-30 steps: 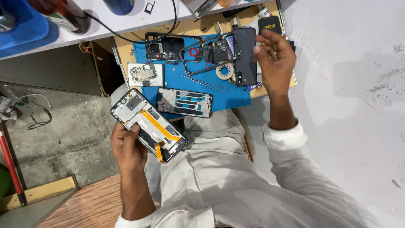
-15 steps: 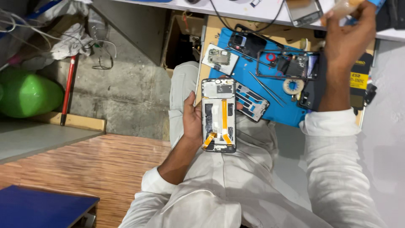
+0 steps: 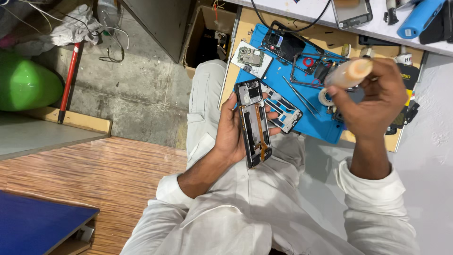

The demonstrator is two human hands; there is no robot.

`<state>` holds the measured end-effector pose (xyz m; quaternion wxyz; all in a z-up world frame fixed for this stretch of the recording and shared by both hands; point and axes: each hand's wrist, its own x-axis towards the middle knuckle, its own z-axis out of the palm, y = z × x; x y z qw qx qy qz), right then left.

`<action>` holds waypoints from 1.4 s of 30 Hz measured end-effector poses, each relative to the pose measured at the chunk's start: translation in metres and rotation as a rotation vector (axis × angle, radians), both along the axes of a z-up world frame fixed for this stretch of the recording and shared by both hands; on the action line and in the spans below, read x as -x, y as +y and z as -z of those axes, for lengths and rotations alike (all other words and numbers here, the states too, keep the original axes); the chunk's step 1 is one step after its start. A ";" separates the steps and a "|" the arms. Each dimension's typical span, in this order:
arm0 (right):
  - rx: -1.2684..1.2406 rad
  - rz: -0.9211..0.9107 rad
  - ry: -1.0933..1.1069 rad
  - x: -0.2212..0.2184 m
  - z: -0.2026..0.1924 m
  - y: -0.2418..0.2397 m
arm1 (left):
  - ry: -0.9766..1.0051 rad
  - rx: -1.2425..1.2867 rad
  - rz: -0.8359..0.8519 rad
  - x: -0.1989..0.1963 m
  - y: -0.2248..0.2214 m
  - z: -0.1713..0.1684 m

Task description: The person applies adhesive to a smartphone chassis and then uses tweezers to remove a small component. They then pick up a motherboard, place it into the chassis, and press it down to secure it.

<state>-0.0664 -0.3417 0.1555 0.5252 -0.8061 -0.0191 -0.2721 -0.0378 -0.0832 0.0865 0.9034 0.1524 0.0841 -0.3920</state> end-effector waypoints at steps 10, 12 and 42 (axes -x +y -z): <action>0.727 -0.159 -0.113 -0.010 -0.021 0.038 | 0.027 0.223 0.136 0.012 0.011 -0.013; 0.844 -0.208 -0.159 -0.013 -0.032 0.038 | 0.039 0.256 0.193 0.014 0.013 -0.016; 1.184 -0.206 -0.374 -0.025 -0.090 0.067 | 0.015 0.331 0.234 0.024 0.014 -0.016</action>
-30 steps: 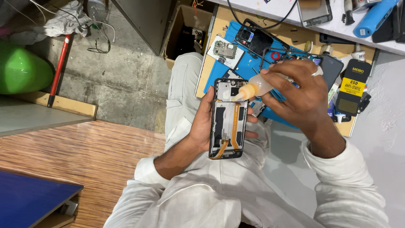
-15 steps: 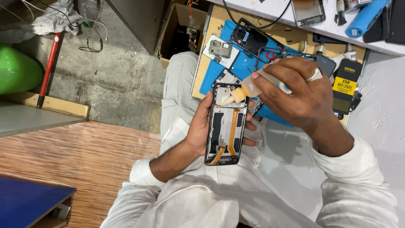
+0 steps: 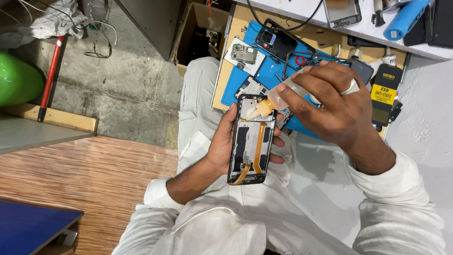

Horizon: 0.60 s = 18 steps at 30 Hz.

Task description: The person applies adhesive to a smartphone chassis and then uses tweezers to remove a small component. They then pick up a motherboard, place it into the chassis, and press it down to secure it.

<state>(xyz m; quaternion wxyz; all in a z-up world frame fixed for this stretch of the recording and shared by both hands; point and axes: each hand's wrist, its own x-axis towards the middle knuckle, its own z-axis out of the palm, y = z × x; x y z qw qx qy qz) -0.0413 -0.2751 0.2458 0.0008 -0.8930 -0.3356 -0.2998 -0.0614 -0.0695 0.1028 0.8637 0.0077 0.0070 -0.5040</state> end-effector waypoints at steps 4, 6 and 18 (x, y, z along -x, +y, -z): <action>0.031 0.022 -0.023 0.002 -0.002 0.000 | 0.003 -0.009 0.001 0.000 0.000 -0.001; 0.050 0.022 -0.037 0.001 -0.003 0.000 | -0.004 -0.020 0.006 0.000 0.000 -0.002; 0.139 0.032 -0.093 0.003 -0.005 -0.002 | -0.010 -0.014 0.002 0.001 0.000 -0.001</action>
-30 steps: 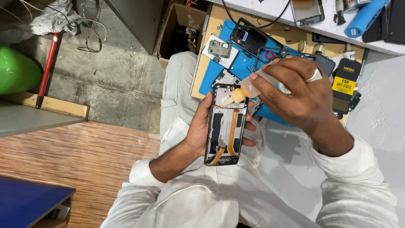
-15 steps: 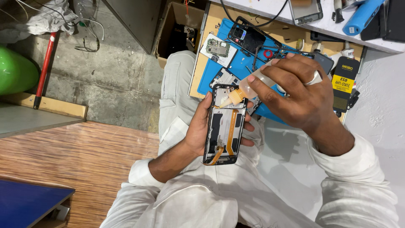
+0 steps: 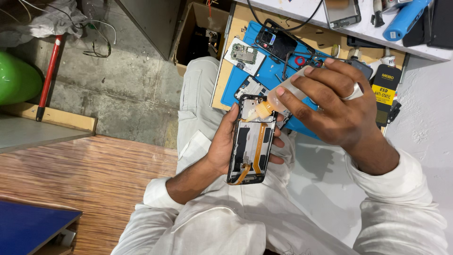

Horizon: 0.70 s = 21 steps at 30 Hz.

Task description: The person applies adhesive to a smartphone chassis and then uses tweezers to remove a small component. They then pick up a motherboard, place it into the chassis, and press it down to secure it.

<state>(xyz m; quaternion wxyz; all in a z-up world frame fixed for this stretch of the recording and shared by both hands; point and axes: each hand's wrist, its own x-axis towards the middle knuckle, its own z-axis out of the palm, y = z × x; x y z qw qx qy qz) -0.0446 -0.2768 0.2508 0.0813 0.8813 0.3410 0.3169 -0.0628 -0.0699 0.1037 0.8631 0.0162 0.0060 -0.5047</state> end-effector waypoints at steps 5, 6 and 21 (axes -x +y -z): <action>0.029 0.014 -0.003 0.002 -0.001 0.000 | -0.019 -0.013 -0.002 0.001 0.000 0.001; 0.026 0.013 -0.002 0.002 -0.001 -0.001 | -0.019 -0.014 -0.002 0.001 0.000 0.001; 0.017 -0.011 -0.035 0.004 -0.002 -0.002 | -0.009 -0.024 0.010 0.002 -0.001 0.005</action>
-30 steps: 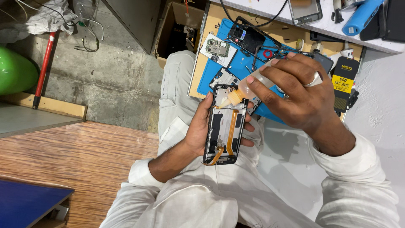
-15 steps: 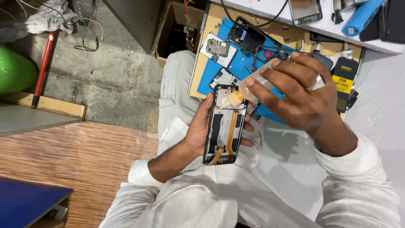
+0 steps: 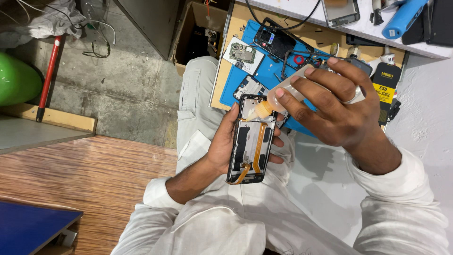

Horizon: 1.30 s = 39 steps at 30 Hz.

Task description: The person applies adhesive to a smartphone chassis and then uses tweezers to remove a small component. They then pick up a motherboard, place it into the chassis, and press it down to secure it.

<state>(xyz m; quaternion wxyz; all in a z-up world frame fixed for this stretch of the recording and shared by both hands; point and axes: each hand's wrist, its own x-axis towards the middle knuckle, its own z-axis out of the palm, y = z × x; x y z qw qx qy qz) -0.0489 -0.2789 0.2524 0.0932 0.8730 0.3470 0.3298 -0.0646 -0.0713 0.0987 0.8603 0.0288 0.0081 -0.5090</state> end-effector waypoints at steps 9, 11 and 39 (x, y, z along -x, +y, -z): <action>0.014 -0.007 -0.025 0.001 0.001 -0.001 | -0.015 -0.008 0.005 0.000 -0.001 0.000; 0.014 -0.013 -0.027 0.001 0.000 -0.001 | -0.015 -0.012 0.013 0.000 -0.001 0.000; -0.457 0.044 0.375 0.000 0.027 -0.019 | 0.009 -0.020 0.003 -0.003 0.002 -0.006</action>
